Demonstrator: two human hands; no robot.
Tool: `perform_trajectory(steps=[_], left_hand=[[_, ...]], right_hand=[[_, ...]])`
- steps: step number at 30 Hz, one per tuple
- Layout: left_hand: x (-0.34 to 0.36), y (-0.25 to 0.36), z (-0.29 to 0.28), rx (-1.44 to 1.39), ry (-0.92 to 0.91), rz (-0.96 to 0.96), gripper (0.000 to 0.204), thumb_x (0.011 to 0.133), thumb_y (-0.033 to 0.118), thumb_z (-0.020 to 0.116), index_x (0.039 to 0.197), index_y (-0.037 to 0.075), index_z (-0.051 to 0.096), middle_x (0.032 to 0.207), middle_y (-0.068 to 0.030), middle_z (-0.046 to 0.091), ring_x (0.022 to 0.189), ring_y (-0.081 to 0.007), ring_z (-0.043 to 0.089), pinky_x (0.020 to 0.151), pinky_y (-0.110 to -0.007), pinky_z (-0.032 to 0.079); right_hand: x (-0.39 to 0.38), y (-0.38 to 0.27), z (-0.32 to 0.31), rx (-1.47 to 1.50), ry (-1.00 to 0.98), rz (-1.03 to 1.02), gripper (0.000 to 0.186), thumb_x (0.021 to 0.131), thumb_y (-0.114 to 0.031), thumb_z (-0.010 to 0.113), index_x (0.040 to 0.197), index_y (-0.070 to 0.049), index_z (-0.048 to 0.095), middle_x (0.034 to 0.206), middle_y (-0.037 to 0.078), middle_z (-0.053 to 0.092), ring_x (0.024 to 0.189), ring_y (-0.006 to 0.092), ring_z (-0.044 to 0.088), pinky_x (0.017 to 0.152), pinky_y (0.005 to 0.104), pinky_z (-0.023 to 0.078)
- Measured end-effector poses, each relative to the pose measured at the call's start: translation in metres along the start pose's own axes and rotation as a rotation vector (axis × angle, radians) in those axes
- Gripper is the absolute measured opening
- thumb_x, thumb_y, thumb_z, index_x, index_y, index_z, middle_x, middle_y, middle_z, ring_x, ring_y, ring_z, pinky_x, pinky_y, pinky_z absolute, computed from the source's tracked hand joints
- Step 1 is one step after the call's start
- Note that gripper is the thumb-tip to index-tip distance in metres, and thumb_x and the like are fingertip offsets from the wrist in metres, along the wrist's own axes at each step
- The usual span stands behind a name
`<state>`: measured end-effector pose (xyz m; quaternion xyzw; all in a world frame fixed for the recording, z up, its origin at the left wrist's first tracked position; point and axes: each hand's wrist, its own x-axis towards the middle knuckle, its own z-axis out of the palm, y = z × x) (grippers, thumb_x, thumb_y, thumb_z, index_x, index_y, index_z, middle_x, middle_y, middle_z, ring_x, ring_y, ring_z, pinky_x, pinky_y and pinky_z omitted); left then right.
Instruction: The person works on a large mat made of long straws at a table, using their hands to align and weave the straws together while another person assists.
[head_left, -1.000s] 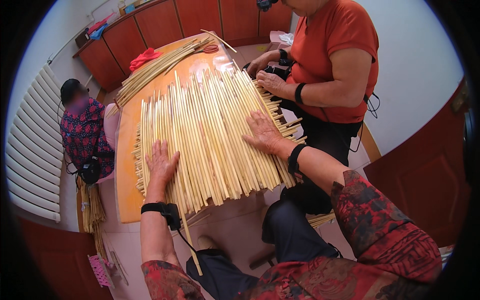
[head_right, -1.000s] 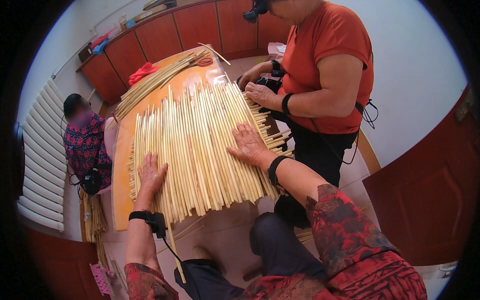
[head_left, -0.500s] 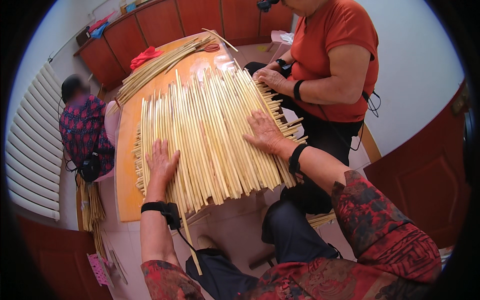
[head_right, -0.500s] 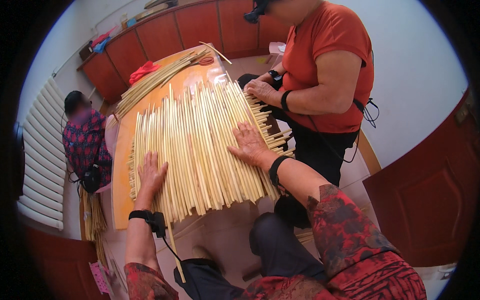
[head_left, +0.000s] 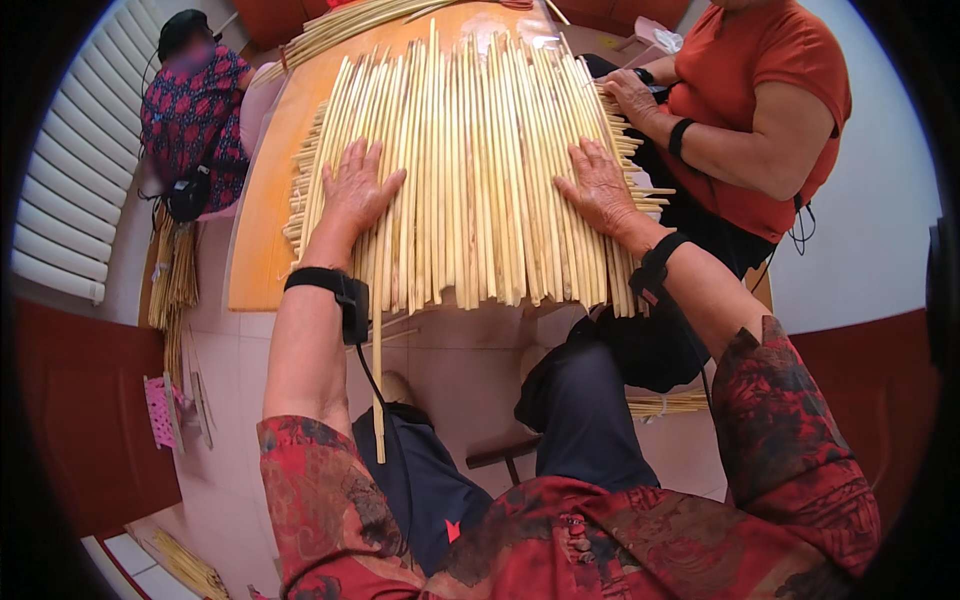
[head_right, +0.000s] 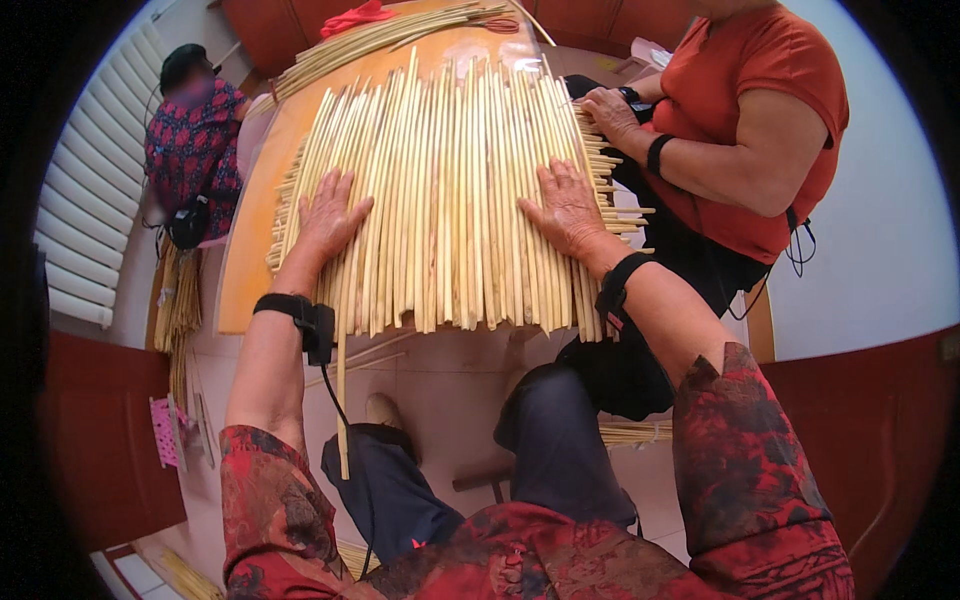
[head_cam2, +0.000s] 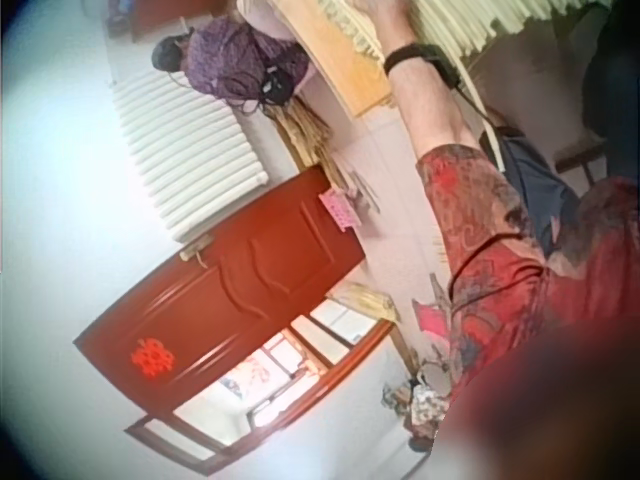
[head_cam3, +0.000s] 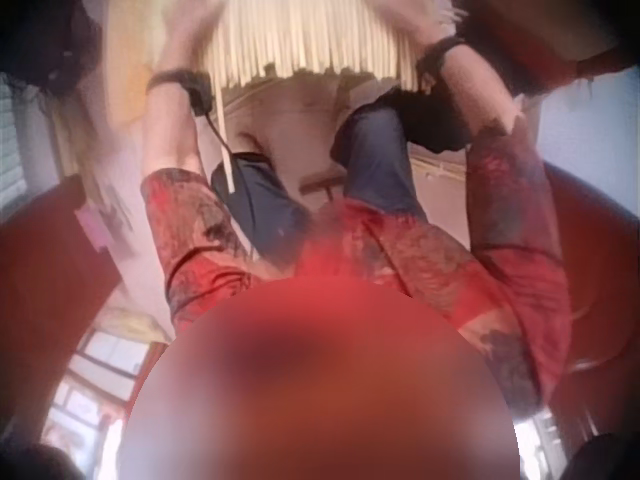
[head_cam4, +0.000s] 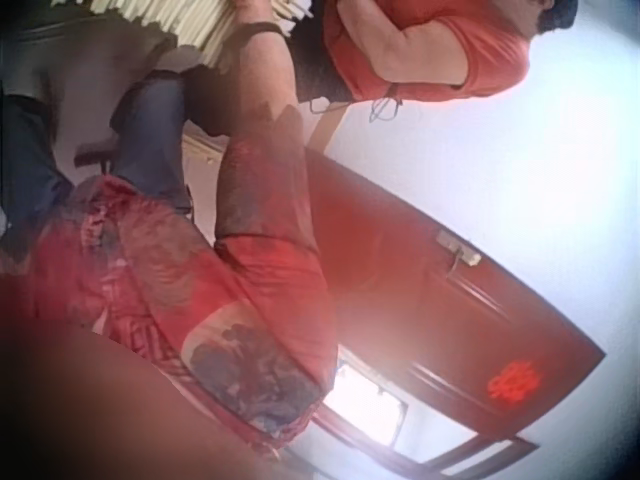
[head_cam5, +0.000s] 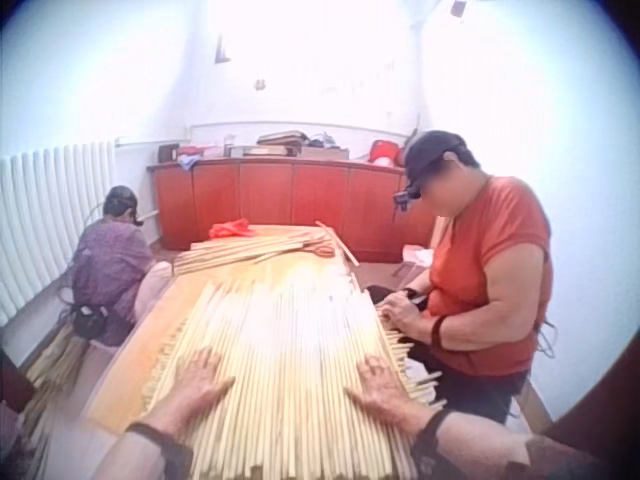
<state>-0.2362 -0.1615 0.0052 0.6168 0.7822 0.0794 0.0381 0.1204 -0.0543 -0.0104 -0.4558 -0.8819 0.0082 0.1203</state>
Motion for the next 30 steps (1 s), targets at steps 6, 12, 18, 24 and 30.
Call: perform_trajectory(steps=[6, 12, 18, 24, 30], left_hand=[[0.000, 0.005, -0.006, 0.021, -0.040, -0.025, 0.075, 0.089, 0.061, 0.037, 0.147, 0.015, 0.027, 0.156, -0.0105, 0.017, 0.144, -0.0243, 0.012, 0.114, -0.052, 0.003], [0.003, 0.004, -0.004, 0.045, -0.046, -0.041, 0.077, 0.088, 0.064, 0.036, 0.147, 0.016, 0.028, 0.156, -0.0084, 0.018, 0.144, -0.0227, 0.012, 0.114, -0.051, 0.006], [0.003, 0.001, 0.000, 0.020, 0.001, -0.027, 0.077, 0.086, 0.066, 0.038, 0.147, 0.019, 0.030, 0.155, -0.0084, 0.021, 0.144, -0.0225, 0.014, 0.115, -0.051, 0.006], [0.006, 0.000, 0.007, 0.044, 0.029, -0.033, 0.076, 0.086, 0.067, 0.037, 0.147, 0.022, 0.029, 0.155, -0.0048, 0.020, 0.144, -0.0213, 0.014, 0.116, -0.050, 0.005], [0.007, -0.001, 0.009, 0.064, 0.049, -0.026, 0.077, 0.086, 0.067, 0.038, 0.147, 0.021, 0.029, 0.155, -0.0060, 0.021, 0.144, -0.0219, 0.016, 0.116, -0.050, 0.005]], right_hand=[[0.001, -0.001, -0.002, -0.005, 0.020, -0.011, 0.071, 0.090, -0.051, 0.044, 0.138, 0.002, 0.037, 0.145, 0.027, 0.029, 0.137, 0.0390, 0.023, 0.114, 0.0442, 0.015], [0.002, 0.005, 0.005, -0.028, 0.074, -0.069, 0.070, 0.090, -0.050, 0.045, 0.135, 0.003, 0.040, 0.143, 0.029, 0.030, 0.136, 0.0410, 0.025, 0.113, 0.0451, 0.017], [0.004, 0.005, 0.004, -0.086, 0.052, -0.079, 0.072, 0.090, -0.051, 0.045, 0.138, 0.002, 0.037, 0.145, 0.027, 0.029, 0.137, 0.0399, 0.024, 0.114, 0.0447, 0.016], [0.005, 0.003, 0.001, -0.107, 0.006, -0.032, 0.072, 0.091, -0.053, 0.042, 0.139, 0.000, 0.036, 0.147, 0.026, 0.028, 0.138, 0.0385, 0.023, 0.114, 0.0439, 0.016], [0.005, 0.002, -0.001, -0.106, -0.002, -0.032, 0.072, 0.090, -0.053, 0.042, 0.139, 0.000, 0.037, 0.147, 0.025, 0.028, 0.139, 0.0375, 0.023, 0.114, 0.0437, 0.016]])
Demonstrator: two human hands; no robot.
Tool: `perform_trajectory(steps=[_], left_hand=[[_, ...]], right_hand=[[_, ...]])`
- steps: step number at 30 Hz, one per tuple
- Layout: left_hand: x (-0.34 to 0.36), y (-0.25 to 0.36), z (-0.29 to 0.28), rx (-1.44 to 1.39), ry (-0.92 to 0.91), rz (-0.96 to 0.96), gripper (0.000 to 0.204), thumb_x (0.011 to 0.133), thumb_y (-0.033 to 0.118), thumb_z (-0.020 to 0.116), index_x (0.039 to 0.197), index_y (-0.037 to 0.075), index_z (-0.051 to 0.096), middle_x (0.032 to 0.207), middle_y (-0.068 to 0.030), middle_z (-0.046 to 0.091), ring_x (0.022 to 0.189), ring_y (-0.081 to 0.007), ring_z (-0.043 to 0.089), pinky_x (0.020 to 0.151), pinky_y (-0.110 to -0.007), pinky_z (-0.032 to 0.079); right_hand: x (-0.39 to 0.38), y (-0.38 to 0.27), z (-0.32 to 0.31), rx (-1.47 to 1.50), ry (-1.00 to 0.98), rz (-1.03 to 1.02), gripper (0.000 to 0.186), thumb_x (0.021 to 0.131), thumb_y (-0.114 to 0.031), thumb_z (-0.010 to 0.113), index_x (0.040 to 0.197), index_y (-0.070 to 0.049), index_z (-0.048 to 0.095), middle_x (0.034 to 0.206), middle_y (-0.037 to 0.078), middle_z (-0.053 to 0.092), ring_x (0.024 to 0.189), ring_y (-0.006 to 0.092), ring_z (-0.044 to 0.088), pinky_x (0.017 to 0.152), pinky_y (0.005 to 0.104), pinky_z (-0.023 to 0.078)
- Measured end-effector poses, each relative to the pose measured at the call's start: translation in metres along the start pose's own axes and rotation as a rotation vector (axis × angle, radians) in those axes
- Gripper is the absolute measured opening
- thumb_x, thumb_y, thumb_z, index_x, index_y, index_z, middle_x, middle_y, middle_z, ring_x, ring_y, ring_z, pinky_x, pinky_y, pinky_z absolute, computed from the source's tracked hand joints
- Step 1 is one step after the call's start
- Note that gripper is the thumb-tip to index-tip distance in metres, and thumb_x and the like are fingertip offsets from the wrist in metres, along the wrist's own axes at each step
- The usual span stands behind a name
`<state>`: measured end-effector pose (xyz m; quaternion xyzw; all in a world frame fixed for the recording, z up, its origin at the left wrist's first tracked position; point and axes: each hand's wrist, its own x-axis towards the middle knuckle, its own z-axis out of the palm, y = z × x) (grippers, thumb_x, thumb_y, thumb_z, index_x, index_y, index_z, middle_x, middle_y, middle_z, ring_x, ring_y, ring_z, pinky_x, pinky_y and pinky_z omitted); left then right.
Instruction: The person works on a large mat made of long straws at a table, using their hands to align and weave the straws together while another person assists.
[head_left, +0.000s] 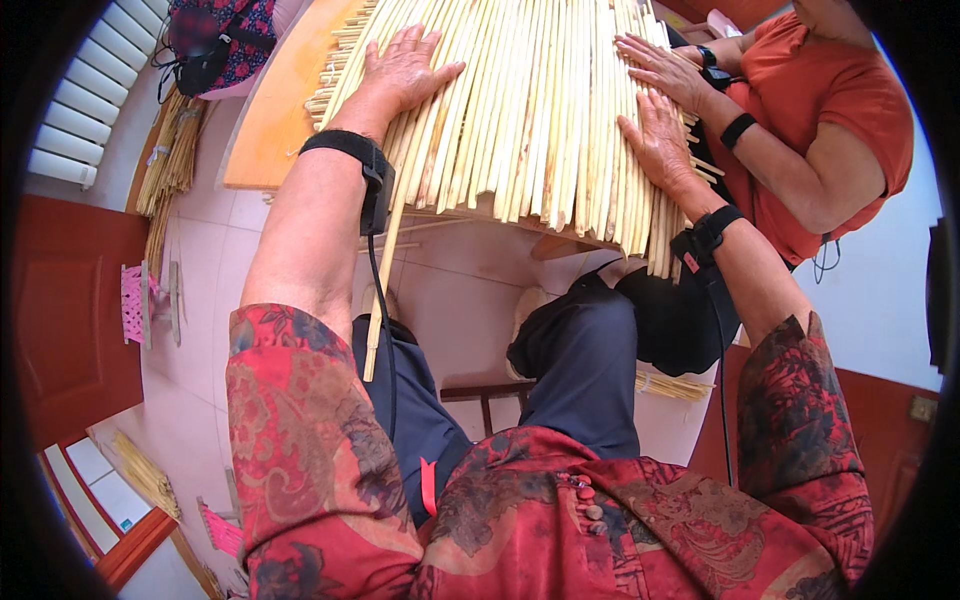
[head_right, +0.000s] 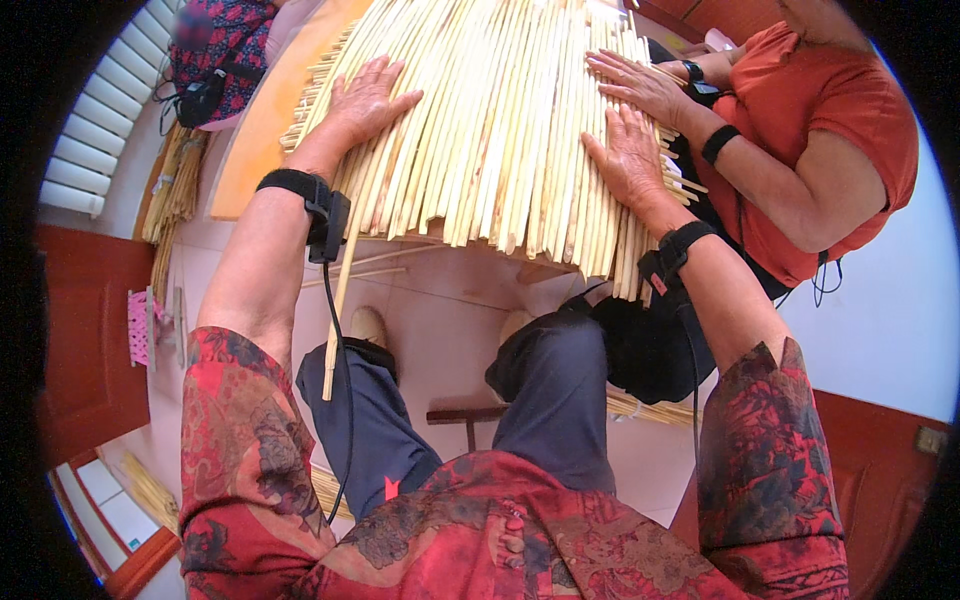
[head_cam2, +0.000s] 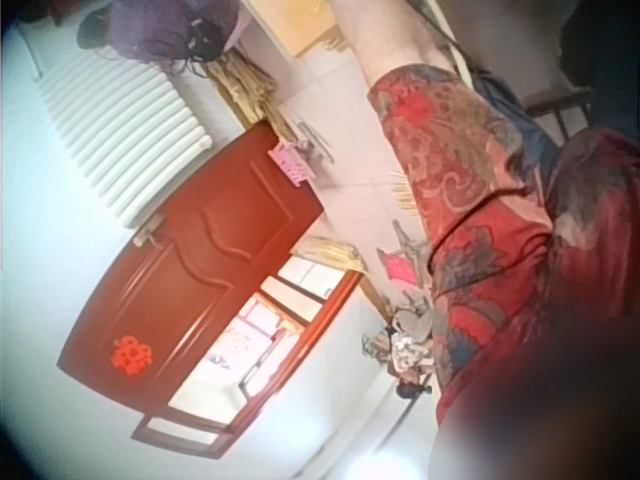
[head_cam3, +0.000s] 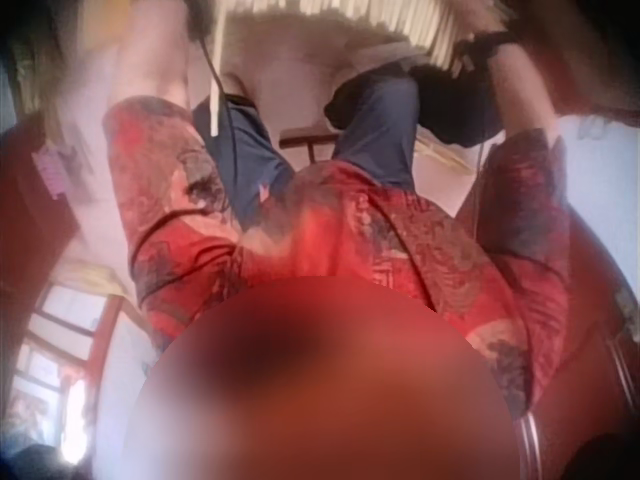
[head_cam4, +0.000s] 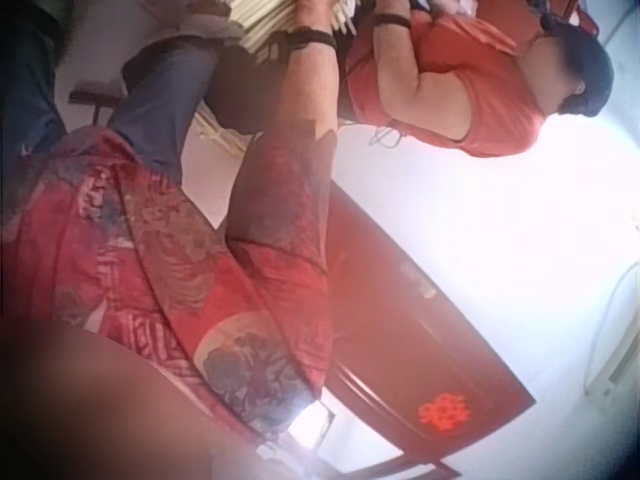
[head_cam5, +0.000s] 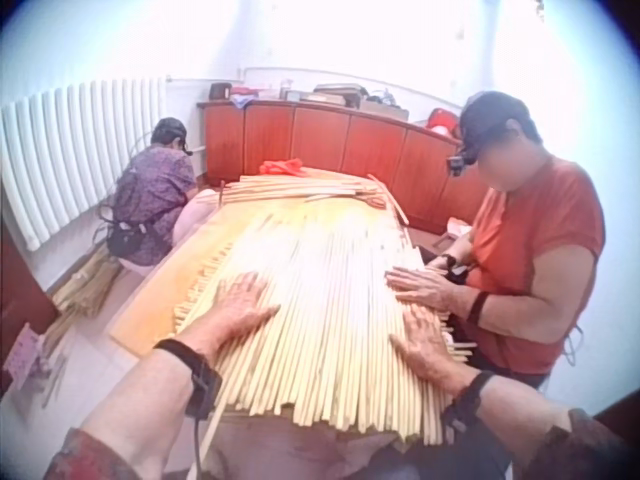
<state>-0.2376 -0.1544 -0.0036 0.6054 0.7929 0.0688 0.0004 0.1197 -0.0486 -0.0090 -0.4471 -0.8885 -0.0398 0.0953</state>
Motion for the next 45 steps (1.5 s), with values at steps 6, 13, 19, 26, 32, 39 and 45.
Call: perform_trajectory(steps=[6, 13, 19, 26, 32, 39, 45], left_hand=[[-0.001, 0.002, -0.006, -0.017, -0.043, -0.019, 0.079, 0.084, 0.068, 0.039, 0.147, 0.020, 0.029, 0.155, -0.0064, 0.020, 0.144, -0.0218, 0.015, 0.115, -0.051, 0.007], [-0.004, 0.006, -0.014, -0.050, -0.095, -0.028, 0.078, 0.085, 0.066, 0.039, 0.147, 0.018, 0.030, 0.155, -0.0076, 0.020, 0.144, -0.0224, 0.014, 0.115, -0.050, 0.005], [-0.005, 0.006, -0.018, -0.031, -0.106, -0.028, 0.079, 0.085, 0.067, 0.038, 0.147, 0.019, 0.029, 0.155, -0.0075, 0.019, 0.144, -0.0220, 0.013, 0.115, -0.051, 0.005], [-0.006, 0.007, -0.018, -0.052, -0.118, -0.020, 0.076, 0.087, 0.062, 0.041, 0.146, 0.015, 0.029, 0.155, -0.0111, 0.018, 0.144, -0.0243, 0.013, 0.114, -0.052, 0.004], [-0.003, 0.015, -0.032, -0.025, -0.190, -0.037, 0.071, 0.090, 0.053, 0.043, 0.147, 0.012, 0.028, 0.156, -0.0105, 0.015, 0.145, -0.0250, 0.011, 0.113, -0.056, 0.005], [-0.002, 0.120, -0.039, -0.103, -0.175, 0.359, 0.056, 0.098, 0.038, 0.033, 0.146, 0.010, 0.026, 0.156, -0.0102, 0.015, 0.145, -0.0237, 0.011, 0.113, -0.058, 0.005], [-0.013, 0.167, -0.009, -0.187, -0.133, 0.357, 0.063, 0.096, 0.048, 0.035, 0.146, 0.011, 0.029, 0.155, -0.0073, 0.021, 0.144, -0.0234, 0.014, 0.114, -0.055, 0.006]], right_hand=[[0.001, 0.002, 0.002, -0.041, 0.009, -0.013, 0.071, 0.090, -0.052, 0.044, 0.138, 0.001, 0.038, 0.146, 0.026, 0.029, 0.138, 0.0387, 0.023, 0.114, 0.0439, 0.016], [-0.002, -0.001, 0.001, 0.003, 0.012, 0.009, 0.072, 0.090, -0.052, 0.045, 0.136, 0.003, 0.040, 0.145, 0.028, 0.029, 0.137, 0.0404, 0.023, 0.114, 0.0451, 0.015], [-0.002, -0.003, -0.002, 0.032, 0.002, 0.013, 0.072, 0.090, -0.052, 0.044, 0.137, 0.002, 0.038, 0.145, 0.028, 0.028, 0.137, 0.0404, 0.022, 0.114, 0.0447, 0.014], [-0.003, -0.003, -0.003, 0.054, -0.003, 0.023, 0.073, 0.090, -0.053, 0.043, 0.137, 0.002, 0.038, 0.145, 0.028, 0.028, 0.137, 0.0402, 0.022, 0.114, 0.0447, 0.013], [-0.005, -0.005, -0.004, 0.089, -0.020, 0.047, 0.073, 0.090, -0.053, 0.043, 0.137, 0.003, 0.038, 0.145, 0.028, 0.029, 0.138, 0.0396, 0.023, 0.114, 0.0446, 0.014], [-0.005, -0.005, -0.004, 0.090, -0.006, 0.036, 0.072, 0.090, -0.052, 0.045, 0.137, 0.002, 0.038, 0.144, 0.028, 0.031, 0.137, 0.0396, 0.024, 0.114, 0.0456, 0.015], [-0.006, -0.008, -0.007, 0.064, -0.017, 0.044, 0.071, 0.091, -0.049, 0.046, 0.137, 0.004, 0.037, 0.144, 0.028, 0.031, 0.136, 0.0404, 0.025, 0.113, 0.0457, 0.018]])
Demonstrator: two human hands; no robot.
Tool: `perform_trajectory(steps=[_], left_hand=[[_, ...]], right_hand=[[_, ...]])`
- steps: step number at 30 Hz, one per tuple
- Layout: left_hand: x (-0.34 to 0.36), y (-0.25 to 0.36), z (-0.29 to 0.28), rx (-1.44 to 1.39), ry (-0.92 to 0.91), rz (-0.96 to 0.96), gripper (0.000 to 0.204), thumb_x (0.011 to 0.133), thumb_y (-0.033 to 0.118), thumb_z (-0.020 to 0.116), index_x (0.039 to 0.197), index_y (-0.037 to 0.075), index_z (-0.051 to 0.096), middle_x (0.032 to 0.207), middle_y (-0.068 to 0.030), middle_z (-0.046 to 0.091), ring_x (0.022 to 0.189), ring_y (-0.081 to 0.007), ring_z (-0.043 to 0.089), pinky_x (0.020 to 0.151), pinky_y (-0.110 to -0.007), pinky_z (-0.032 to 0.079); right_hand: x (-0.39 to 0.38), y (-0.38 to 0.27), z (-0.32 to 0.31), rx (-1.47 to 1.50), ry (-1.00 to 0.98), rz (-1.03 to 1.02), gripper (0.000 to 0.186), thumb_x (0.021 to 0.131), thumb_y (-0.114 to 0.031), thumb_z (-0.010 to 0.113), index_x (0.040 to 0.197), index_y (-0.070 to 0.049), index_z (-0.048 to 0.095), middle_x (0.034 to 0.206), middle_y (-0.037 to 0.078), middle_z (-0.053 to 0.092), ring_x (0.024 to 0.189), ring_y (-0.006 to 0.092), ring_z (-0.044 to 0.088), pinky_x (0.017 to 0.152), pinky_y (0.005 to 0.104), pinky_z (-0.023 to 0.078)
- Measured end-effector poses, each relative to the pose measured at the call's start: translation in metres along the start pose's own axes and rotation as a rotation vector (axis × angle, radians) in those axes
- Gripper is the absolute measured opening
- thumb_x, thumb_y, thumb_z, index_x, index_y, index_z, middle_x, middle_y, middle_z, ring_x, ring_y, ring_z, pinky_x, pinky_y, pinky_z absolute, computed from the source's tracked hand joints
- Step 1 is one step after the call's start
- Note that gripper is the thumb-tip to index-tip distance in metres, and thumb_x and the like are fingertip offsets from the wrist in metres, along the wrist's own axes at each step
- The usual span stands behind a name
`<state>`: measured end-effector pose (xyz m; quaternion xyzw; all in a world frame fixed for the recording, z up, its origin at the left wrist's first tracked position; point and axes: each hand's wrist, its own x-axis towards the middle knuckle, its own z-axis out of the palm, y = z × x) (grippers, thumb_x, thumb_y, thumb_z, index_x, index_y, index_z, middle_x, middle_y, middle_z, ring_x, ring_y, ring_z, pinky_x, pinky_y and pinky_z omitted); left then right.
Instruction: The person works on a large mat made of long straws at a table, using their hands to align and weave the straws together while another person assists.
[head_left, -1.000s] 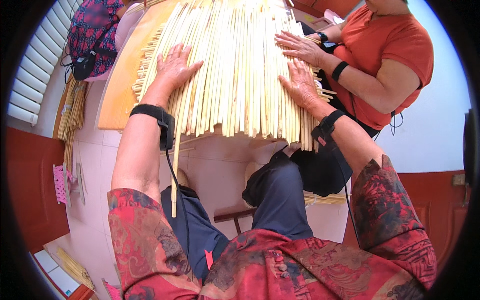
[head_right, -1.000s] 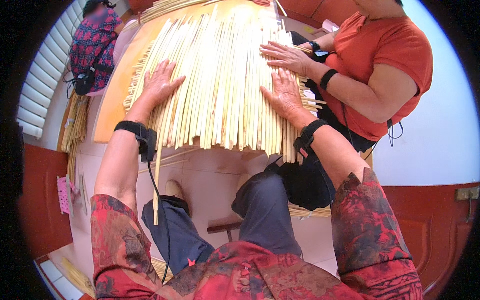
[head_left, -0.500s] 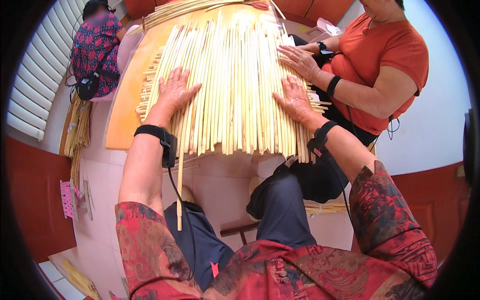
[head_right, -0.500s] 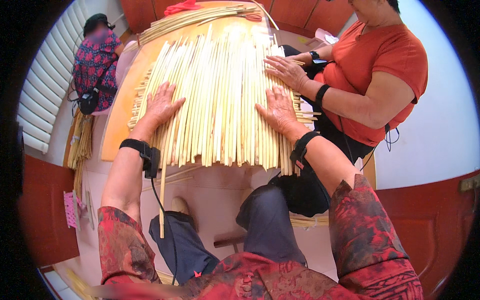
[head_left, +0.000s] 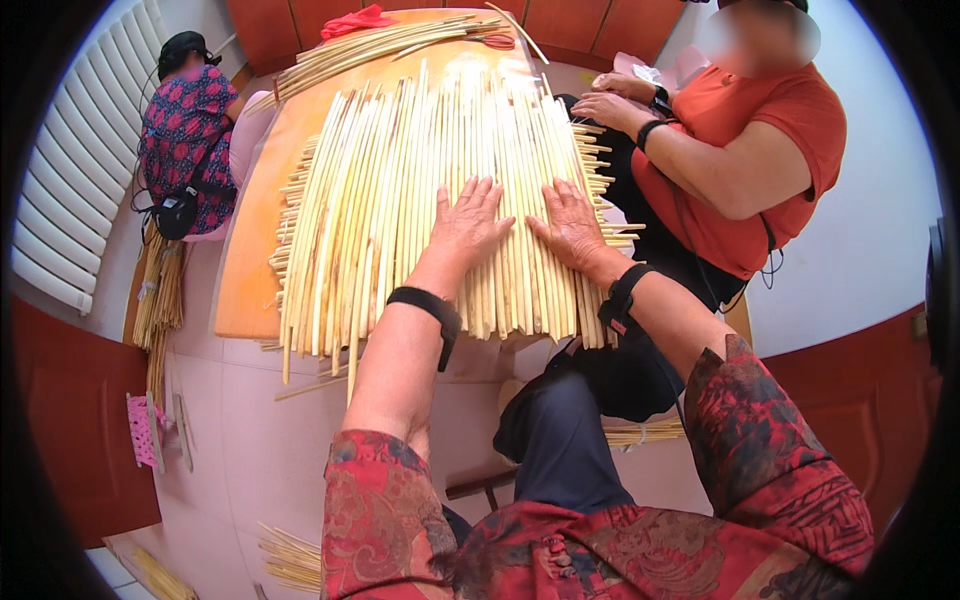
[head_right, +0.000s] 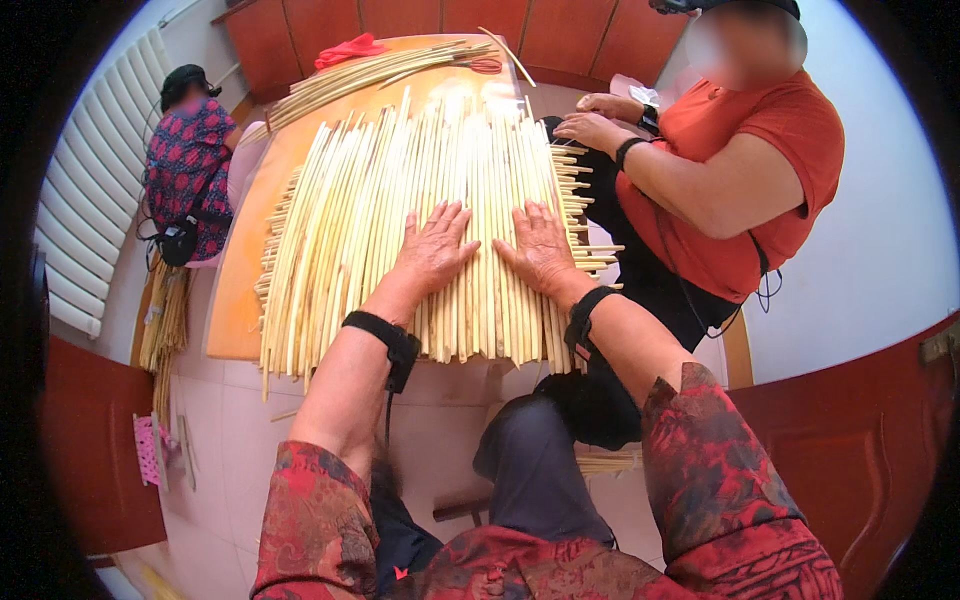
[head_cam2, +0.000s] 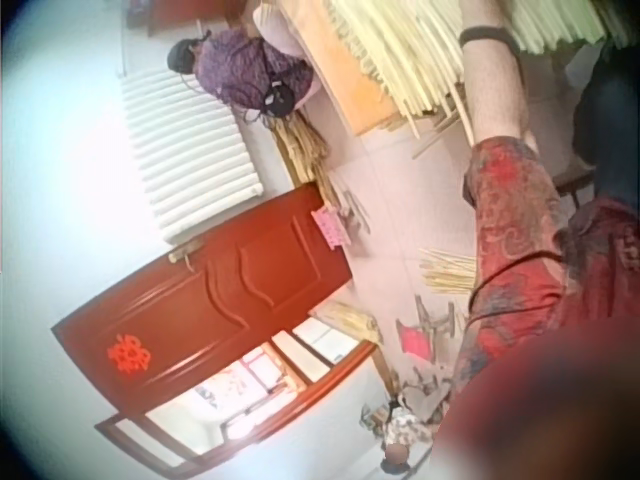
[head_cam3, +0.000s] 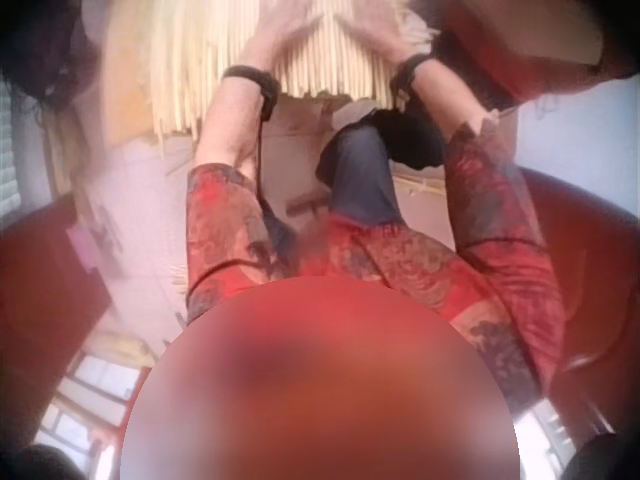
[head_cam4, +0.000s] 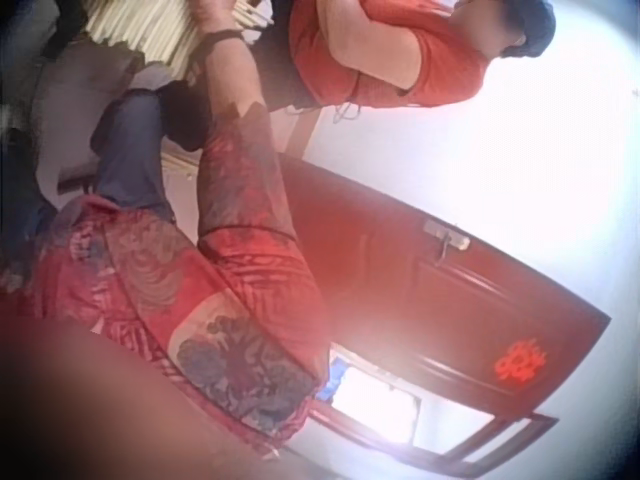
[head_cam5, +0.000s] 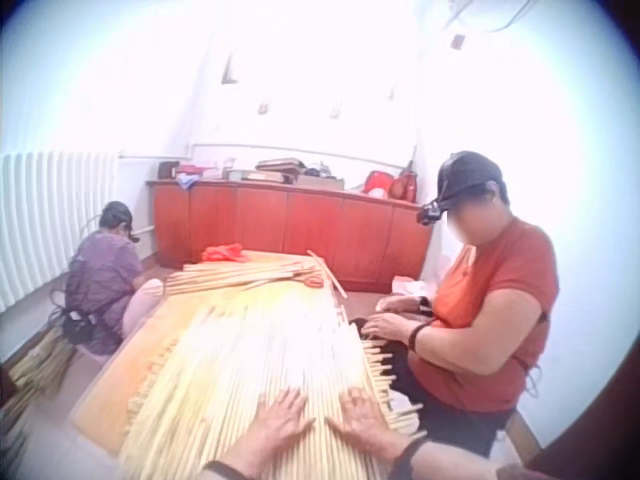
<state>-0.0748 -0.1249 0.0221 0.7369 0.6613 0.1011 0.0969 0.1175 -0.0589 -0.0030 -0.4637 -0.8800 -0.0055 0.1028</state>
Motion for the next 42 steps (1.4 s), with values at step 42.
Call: perform_trajectory(steps=[42], left_hand=[[0.001, -0.002, 0.012, 0.010, 0.045, -0.032, 0.063, 0.094, 0.048, 0.036, 0.146, 0.013, 0.030, 0.155, -0.0044, 0.023, 0.144, -0.0203, 0.015, 0.115, -0.053, 0.004]], right_hand=[[-0.001, -0.001, -0.001, 0.005, 0.011, -0.018, 0.065, 0.092, -0.047, 0.045, 0.140, -0.004, 0.037, 0.146, 0.026, 0.029, 0.136, 0.0416, 0.024, 0.113, 0.0465, 0.017]])
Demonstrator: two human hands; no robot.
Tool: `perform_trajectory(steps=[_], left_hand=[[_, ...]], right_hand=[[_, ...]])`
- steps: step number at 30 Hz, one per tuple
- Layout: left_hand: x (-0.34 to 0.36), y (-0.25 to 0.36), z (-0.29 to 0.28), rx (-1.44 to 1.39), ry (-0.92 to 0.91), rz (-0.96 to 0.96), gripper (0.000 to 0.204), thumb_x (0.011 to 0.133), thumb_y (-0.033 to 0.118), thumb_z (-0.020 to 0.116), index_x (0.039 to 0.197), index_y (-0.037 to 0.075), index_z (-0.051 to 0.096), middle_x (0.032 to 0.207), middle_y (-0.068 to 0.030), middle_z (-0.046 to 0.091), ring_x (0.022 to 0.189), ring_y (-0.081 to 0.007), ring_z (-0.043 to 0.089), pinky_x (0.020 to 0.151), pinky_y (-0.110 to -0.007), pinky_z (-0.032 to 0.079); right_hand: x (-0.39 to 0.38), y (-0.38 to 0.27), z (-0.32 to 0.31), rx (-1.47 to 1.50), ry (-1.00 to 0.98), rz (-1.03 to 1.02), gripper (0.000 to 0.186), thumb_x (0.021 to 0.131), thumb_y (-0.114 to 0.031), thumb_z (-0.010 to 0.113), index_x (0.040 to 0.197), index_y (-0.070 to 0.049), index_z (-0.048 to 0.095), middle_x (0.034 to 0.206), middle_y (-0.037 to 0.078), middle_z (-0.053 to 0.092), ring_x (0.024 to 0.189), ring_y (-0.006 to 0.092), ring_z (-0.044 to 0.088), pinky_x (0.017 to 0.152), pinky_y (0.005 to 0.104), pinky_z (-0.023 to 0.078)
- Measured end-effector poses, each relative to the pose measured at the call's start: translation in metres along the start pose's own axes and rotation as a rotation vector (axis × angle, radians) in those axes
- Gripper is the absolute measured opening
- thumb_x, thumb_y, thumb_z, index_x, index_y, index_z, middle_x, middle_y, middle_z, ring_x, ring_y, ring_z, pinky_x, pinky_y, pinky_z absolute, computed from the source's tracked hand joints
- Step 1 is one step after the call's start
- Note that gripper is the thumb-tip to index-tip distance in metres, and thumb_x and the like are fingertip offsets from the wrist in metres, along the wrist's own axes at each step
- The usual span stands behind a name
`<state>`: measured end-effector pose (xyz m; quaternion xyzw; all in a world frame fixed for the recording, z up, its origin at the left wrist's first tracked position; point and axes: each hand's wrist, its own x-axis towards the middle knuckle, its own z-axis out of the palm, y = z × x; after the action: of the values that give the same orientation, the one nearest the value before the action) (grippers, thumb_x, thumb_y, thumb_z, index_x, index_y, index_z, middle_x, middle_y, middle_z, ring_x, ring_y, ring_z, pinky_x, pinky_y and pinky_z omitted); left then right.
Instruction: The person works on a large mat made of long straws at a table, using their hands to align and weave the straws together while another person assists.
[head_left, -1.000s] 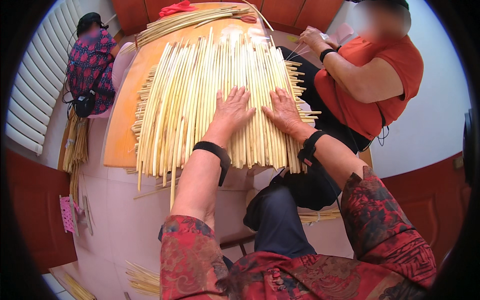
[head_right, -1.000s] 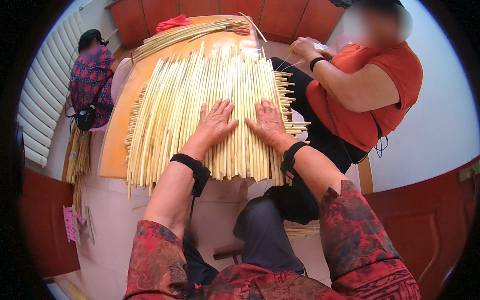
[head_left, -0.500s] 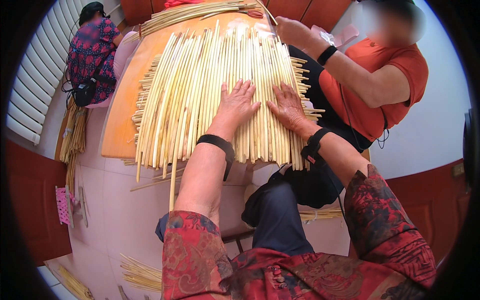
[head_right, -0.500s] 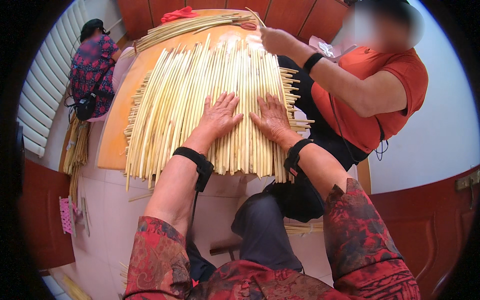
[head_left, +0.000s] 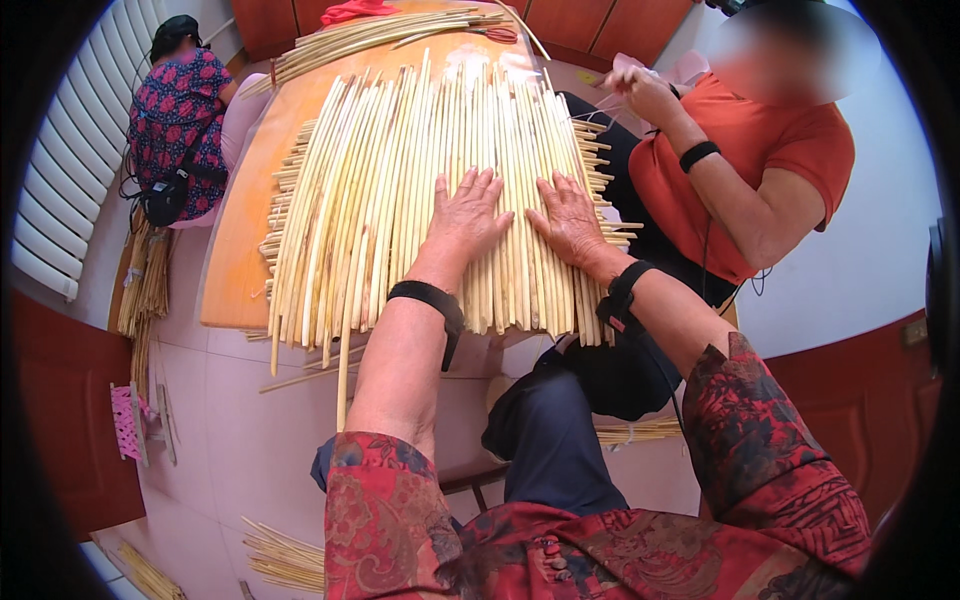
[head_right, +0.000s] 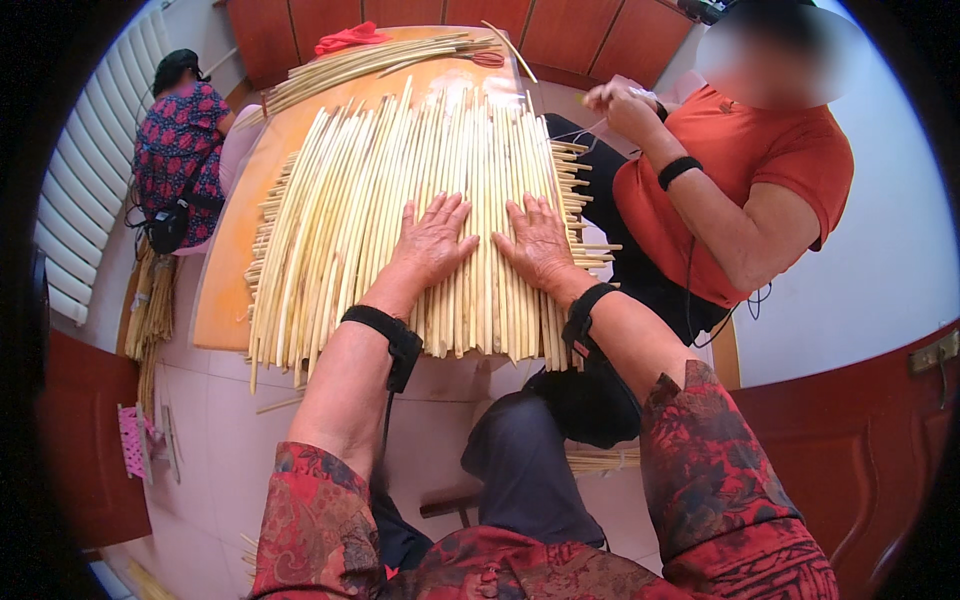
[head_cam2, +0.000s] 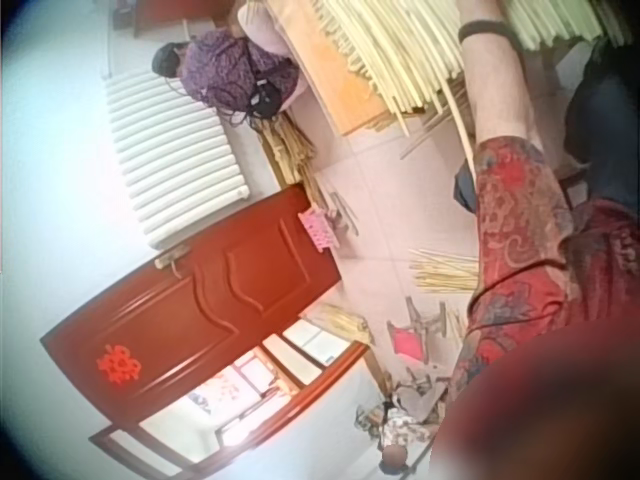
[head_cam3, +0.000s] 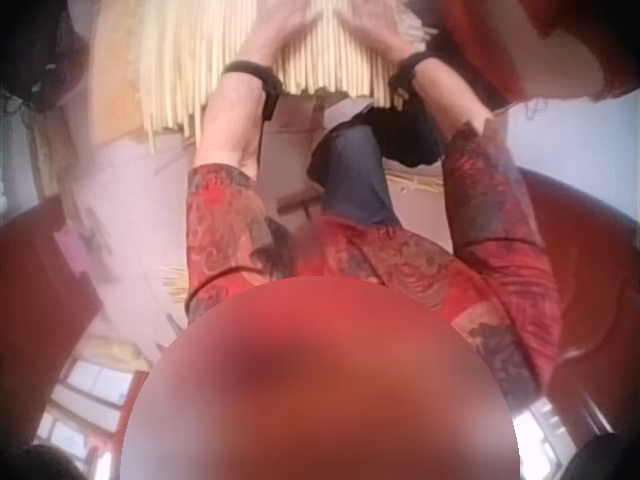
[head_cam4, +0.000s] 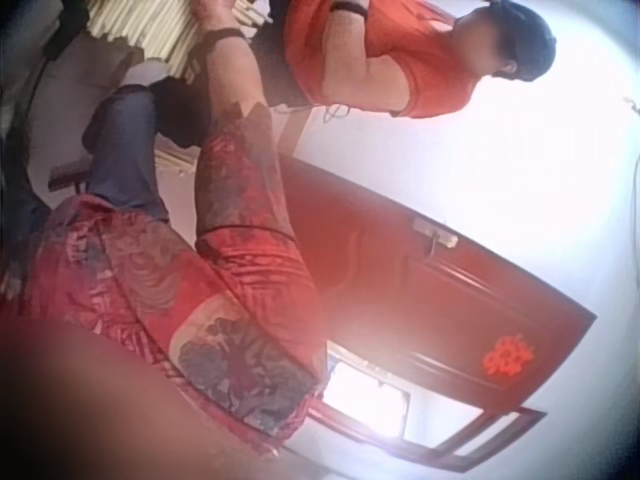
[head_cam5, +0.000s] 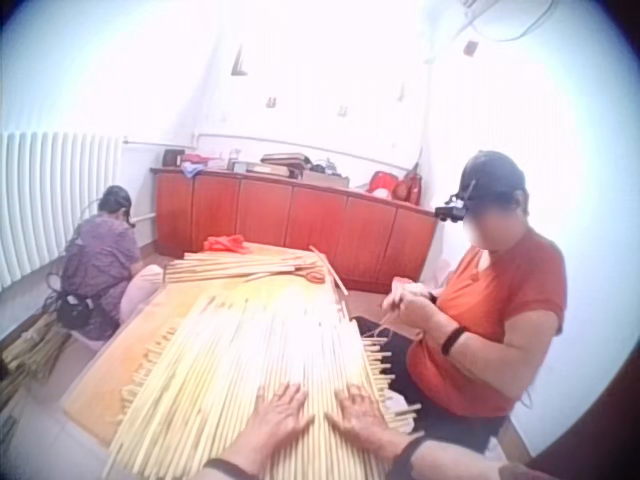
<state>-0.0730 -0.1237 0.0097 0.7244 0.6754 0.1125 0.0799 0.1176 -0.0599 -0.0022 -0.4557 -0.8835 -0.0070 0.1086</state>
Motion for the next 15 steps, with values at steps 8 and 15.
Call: perform_trajectory(steps=[8, 15], left_hand=[[-0.0001, 0.0002, 0.0007, 0.012, 0.002, -0.001, 0.062, 0.094, 0.048, 0.036, 0.145, 0.014, 0.031, 0.154, -0.0042, 0.024, 0.144, -0.0203, 0.016, 0.115, -0.053, 0.005], [-0.0005, -0.0008, 0.0025, -0.002, 0.029, 0.005, 0.062, 0.093, 0.047, 0.037, 0.145, 0.013, 0.032, 0.154, -0.0038, 0.025, 0.143, -0.0191, 0.017, 0.115, -0.052, 0.003]], right_hand=[[-0.0001, 0.0002, 0.0012, -0.002, 0.012, -0.007, 0.064, 0.091, -0.046, 0.047, 0.139, -0.004, 0.038, 0.145, 0.027, 0.030, 0.135, 0.0418, 0.026, 0.112, 0.0469, 0.018], [0.0008, 0.0009, -0.0005, 0.011, -0.025, 0.007, 0.067, 0.092, -0.051, 0.041, 0.141, -0.005, 0.037, 0.146, 0.026, 0.029, 0.138, 0.0402, 0.022, 0.114, 0.0449, 0.014]])
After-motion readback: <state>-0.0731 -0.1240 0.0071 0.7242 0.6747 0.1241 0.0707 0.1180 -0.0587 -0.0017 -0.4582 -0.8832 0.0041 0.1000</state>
